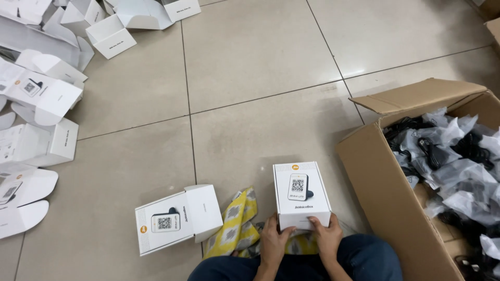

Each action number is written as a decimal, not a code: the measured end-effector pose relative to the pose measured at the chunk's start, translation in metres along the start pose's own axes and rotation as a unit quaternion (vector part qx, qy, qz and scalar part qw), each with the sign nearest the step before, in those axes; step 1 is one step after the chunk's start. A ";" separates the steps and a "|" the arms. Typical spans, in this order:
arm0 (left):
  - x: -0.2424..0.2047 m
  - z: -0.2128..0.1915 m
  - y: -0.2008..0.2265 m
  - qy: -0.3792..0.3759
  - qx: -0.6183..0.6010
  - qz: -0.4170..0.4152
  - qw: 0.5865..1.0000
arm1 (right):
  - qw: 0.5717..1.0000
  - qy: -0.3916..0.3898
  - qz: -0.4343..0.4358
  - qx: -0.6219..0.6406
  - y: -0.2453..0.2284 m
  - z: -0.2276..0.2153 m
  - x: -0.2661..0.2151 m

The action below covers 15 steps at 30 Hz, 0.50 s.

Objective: The person packs electronic devices, cables, and manuals into product boxes and then places the boxes into a shipping container.

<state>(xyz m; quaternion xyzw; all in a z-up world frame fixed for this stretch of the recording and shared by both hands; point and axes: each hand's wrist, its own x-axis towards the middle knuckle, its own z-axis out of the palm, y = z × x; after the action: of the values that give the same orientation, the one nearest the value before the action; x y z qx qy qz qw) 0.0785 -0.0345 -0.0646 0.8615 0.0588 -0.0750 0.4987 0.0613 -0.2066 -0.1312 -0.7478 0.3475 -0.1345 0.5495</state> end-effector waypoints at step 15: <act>-0.035 -0.048 -0.009 -0.095 -0.135 0.072 0.984 | 0.967 -0.244 0.008 0.077 -0.040 -0.056 -0.027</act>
<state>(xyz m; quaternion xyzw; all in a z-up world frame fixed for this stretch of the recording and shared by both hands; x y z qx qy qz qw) 0.0458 0.0110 -0.0420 0.7772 -0.0411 -0.1116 0.6179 0.0242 -0.2229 -0.0698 -0.7105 0.1974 0.0305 0.6748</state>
